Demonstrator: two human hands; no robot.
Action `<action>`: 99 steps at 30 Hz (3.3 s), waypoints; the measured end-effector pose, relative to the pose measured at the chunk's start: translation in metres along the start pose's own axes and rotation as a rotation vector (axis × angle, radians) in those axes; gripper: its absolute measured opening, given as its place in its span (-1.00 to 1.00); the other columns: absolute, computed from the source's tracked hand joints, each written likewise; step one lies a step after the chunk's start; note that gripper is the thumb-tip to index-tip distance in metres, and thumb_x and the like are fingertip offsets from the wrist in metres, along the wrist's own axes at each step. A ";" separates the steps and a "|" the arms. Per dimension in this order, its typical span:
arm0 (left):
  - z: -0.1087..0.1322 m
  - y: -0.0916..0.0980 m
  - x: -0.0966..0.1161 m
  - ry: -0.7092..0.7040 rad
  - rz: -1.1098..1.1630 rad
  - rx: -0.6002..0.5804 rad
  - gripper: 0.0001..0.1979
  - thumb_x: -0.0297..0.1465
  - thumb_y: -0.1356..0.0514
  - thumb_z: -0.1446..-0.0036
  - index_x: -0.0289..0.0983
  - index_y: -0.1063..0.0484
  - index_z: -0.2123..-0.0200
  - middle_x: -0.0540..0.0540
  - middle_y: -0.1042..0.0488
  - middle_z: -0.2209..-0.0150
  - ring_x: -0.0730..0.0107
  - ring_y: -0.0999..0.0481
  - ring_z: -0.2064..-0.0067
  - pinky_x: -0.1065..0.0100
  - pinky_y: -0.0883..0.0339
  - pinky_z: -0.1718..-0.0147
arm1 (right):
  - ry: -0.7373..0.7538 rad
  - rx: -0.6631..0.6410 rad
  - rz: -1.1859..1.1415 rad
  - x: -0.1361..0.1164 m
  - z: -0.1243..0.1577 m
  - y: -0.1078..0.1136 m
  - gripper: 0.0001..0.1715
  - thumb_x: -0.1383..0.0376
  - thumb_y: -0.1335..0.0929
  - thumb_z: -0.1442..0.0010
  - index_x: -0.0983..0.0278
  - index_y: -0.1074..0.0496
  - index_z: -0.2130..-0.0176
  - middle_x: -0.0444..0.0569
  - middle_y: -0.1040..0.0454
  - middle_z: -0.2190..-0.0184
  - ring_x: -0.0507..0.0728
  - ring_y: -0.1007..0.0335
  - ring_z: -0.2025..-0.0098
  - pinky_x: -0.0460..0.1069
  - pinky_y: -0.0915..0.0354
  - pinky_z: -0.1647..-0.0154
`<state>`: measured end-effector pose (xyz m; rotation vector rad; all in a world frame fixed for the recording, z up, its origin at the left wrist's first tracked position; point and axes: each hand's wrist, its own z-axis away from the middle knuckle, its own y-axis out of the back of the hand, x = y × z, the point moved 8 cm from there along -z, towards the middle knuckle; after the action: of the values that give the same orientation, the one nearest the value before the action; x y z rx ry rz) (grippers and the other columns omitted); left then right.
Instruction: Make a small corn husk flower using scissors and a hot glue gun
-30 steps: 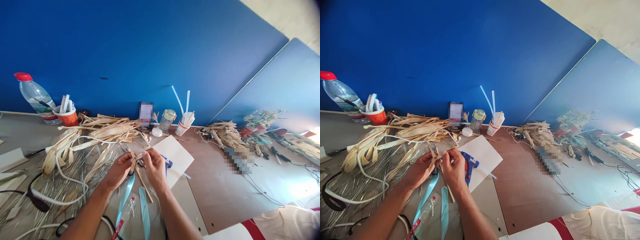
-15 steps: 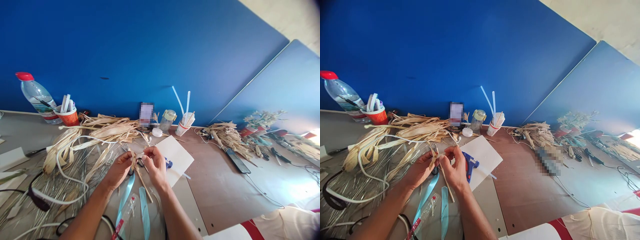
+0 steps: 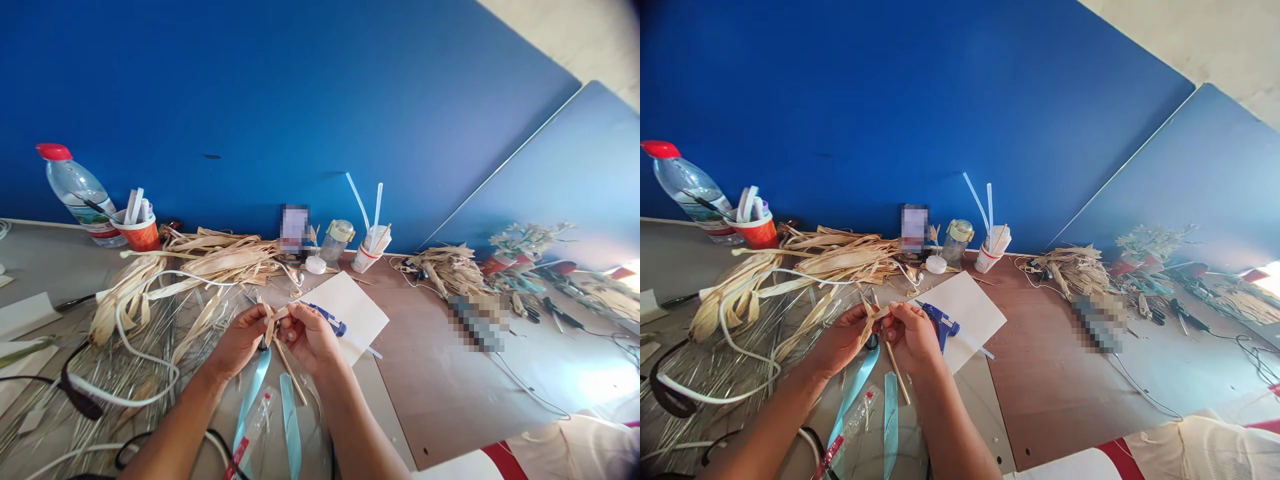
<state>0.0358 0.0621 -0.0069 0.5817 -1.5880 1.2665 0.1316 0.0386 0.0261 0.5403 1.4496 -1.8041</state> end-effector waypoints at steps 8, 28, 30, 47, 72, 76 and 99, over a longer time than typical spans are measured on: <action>0.002 0.000 0.001 0.003 0.061 0.013 -0.82 -0.23 -0.37 0.02 -0.22 -0.53 0.43 -0.01 -0.47 0.46 0.39 -0.37 0.40 0.38 -0.27 0.37 | -0.157 -0.072 -0.110 0.015 -0.004 -0.001 -0.78 0.23 -0.44 0.02 0.30 -0.39 0.52 -0.20 -0.29 0.64 -0.08 0.14 0.66 -0.10 -0.07 0.55; 0.001 -0.003 0.004 -0.007 0.046 0.013 -0.79 -0.22 -0.39 0.05 -0.24 -0.54 0.44 0.00 -0.51 0.44 0.41 -0.42 0.37 0.39 -0.31 0.29 | -0.051 -0.015 0.020 0.009 -0.004 0.002 -0.74 0.24 -0.50 0.15 0.34 -0.41 0.58 -0.17 -0.33 0.65 -0.10 -0.03 0.64 -0.14 0.08 0.60; 0.002 -0.002 0.005 -0.007 0.075 0.017 -0.78 -0.22 -0.40 0.06 -0.24 -0.55 0.42 -0.02 -0.52 0.45 0.41 -0.43 0.39 0.38 -0.32 0.32 | -0.093 -0.060 -0.014 0.013 -0.005 0.000 -0.76 0.25 -0.50 0.14 0.36 -0.45 0.54 -0.18 -0.32 0.66 -0.11 -0.02 0.64 -0.15 0.06 0.61; -0.003 0.010 0.010 -0.072 0.193 0.086 -0.81 -0.33 -0.44 0.10 -0.26 -0.55 0.43 0.01 -0.47 0.51 0.46 -0.42 0.44 0.41 -0.35 0.35 | 0.097 0.097 0.115 -0.012 -0.009 0.018 -0.57 0.00 -0.41 -0.01 0.34 -0.52 0.48 -0.09 -0.39 0.58 -0.04 -0.06 0.61 -0.09 -0.03 0.59; -0.002 0.025 0.033 -0.201 0.242 0.149 -0.79 -0.33 -0.45 0.11 -0.27 -0.49 0.52 0.02 -0.41 0.50 0.46 -0.39 0.37 0.33 -0.37 0.16 | 0.360 0.192 1.681 -0.010 -0.011 0.017 -0.83 0.43 -0.34 -0.11 0.30 -0.55 0.30 0.05 -0.53 0.27 0.16 -0.41 0.20 -0.02 -0.22 0.16; -0.001 0.025 0.034 -0.212 0.229 0.162 -0.79 -0.32 -0.41 0.05 -0.28 -0.47 0.53 0.01 -0.38 0.51 0.46 -0.36 0.39 0.32 -0.36 0.16 | 0.375 0.187 1.711 -0.013 -0.010 0.012 -0.80 0.43 -0.32 -0.14 0.29 -0.55 0.27 0.05 -0.53 0.25 0.15 -0.40 0.17 -0.03 -0.19 0.13; -0.003 0.022 0.029 -0.206 0.279 0.193 -0.80 -0.35 -0.44 0.08 -0.30 -0.50 0.52 0.02 -0.38 0.53 0.50 -0.33 0.45 0.36 -0.31 0.31 | 0.225 0.178 1.808 -0.007 -0.007 0.016 -0.79 0.40 -0.29 -0.11 0.30 -0.50 0.48 0.10 -0.54 0.38 0.16 -0.39 0.34 0.02 -0.13 0.31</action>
<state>0.0073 0.0779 0.0087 0.6435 -1.7743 1.6246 0.1477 0.0465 0.0188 1.4861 0.3596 -0.3551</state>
